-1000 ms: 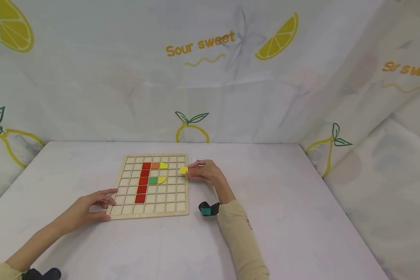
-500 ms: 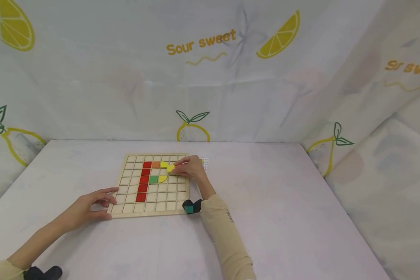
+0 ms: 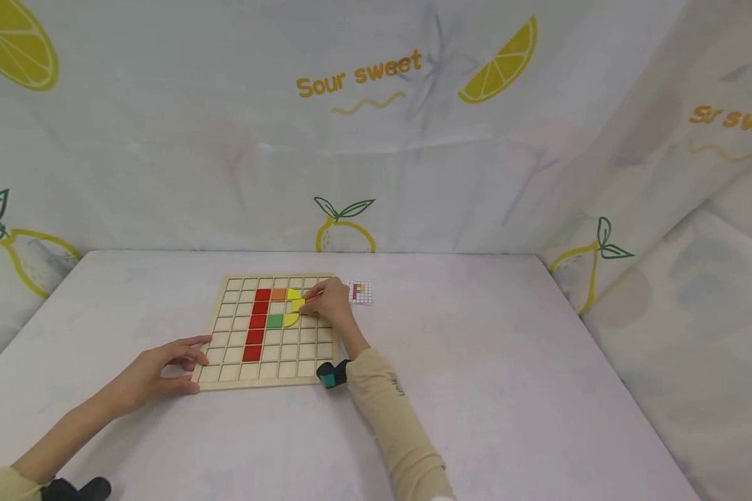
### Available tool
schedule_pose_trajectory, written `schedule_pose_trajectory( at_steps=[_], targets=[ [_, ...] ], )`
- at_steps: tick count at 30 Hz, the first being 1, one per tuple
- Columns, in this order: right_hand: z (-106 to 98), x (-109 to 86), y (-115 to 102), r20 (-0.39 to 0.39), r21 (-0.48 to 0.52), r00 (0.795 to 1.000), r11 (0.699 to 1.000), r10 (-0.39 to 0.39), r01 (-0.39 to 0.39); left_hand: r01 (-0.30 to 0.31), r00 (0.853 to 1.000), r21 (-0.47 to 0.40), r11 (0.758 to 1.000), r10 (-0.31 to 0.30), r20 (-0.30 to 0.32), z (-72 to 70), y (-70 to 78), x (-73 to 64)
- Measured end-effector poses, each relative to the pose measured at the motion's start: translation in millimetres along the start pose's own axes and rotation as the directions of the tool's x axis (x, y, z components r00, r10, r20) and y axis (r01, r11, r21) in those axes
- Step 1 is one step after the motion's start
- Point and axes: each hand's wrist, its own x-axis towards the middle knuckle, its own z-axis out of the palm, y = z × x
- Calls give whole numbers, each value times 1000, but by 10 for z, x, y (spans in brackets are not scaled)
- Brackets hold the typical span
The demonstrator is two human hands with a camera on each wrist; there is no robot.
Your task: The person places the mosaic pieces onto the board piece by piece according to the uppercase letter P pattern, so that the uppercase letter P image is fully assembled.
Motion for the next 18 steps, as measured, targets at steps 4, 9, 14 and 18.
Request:
schedule_pose_trajectory(
  at_steps=[4, 9, 14, 18],
  targets=[
    [11, -11, -45, 27, 37, 999, 999, 27, -28, -9, 1000, -6, 1000, 9, -2, 5, -18, -6],
    [2, -21, -62, 29, 79, 998, 995, 64, -66, -12, 1000, -6, 1000, 12, -6, 4, -24, -8],
    [4, -12, -42, 27, 79, 997, 994, 67, -69, -22, 1000, -9, 1000, 22, -9, 3, -34, -12],
    [13, -4, -37, 16, 48, 998, 997, 65, -66, -27, 1000, -15, 1000, 27, -9, -1, -36, -12]
  ],
)
